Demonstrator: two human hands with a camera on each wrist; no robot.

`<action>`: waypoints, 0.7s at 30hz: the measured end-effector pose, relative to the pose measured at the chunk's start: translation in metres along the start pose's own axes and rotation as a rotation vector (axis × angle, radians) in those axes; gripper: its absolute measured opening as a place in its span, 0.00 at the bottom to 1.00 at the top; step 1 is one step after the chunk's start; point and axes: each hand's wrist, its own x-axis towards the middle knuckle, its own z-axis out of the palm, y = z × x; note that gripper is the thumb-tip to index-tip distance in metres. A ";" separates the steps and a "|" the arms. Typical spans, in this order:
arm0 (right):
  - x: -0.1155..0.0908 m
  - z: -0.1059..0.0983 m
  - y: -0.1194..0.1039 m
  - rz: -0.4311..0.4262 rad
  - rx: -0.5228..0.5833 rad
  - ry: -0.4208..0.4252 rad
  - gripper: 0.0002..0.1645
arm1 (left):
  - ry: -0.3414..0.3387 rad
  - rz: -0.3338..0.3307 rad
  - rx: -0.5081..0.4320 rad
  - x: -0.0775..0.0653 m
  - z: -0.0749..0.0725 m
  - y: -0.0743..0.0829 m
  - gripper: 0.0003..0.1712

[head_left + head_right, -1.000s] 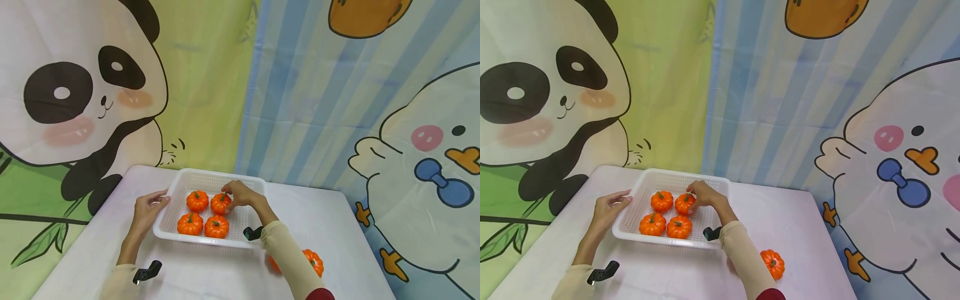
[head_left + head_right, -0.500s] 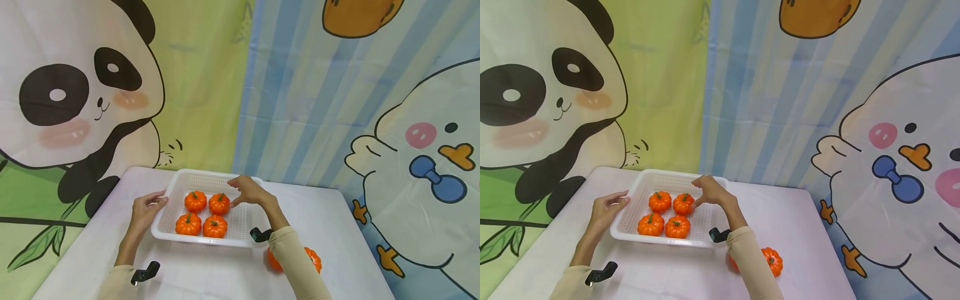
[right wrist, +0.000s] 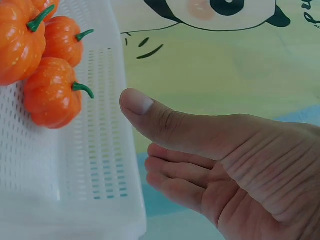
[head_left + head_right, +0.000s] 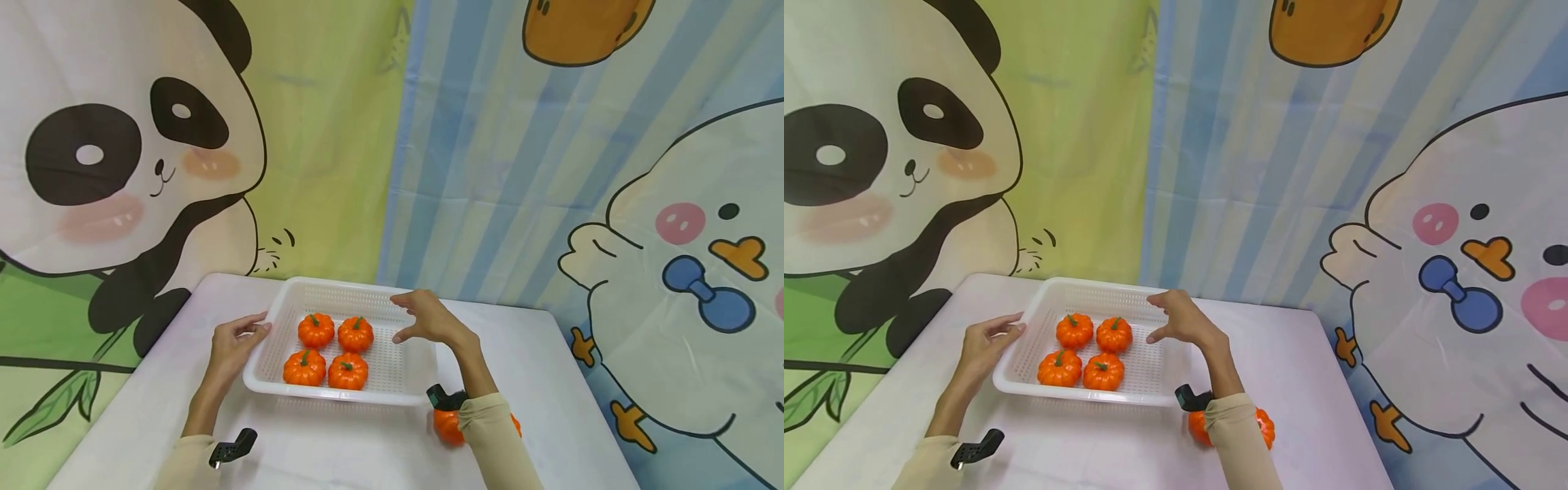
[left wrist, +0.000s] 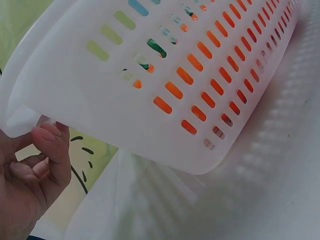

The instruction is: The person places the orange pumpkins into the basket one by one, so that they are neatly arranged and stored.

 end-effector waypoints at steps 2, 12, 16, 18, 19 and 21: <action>-0.007 -0.002 0.001 0.019 0.023 0.011 0.51 | -0.002 -0.004 0.000 0.000 -0.001 0.001 0.29; -0.047 -0.010 0.017 0.066 0.056 0.082 0.50 | 0.001 -0.001 0.004 -0.002 0.000 -0.001 0.28; -0.061 -0.011 0.026 0.091 0.054 0.105 0.49 | 0.009 0.011 0.002 0.000 -0.002 -0.001 0.28; -0.067 -0.011 0.031 0.108 0.041 0.121 0.49 | 0.010 0.014 -0.011 0.001 -0.002 -0.001 0.28; -0.070 -0.011 0.033 0.114 0.035 0.129 0.49 | 0.009 0.016 -0.019 0.001 -0.002 -0.001 0.28; -0.076 -0.010 0.037 0.132 0.017 0.136 0.49 | 0.004 0.021 -0.030 0.001 -0.002 -0.001 0.28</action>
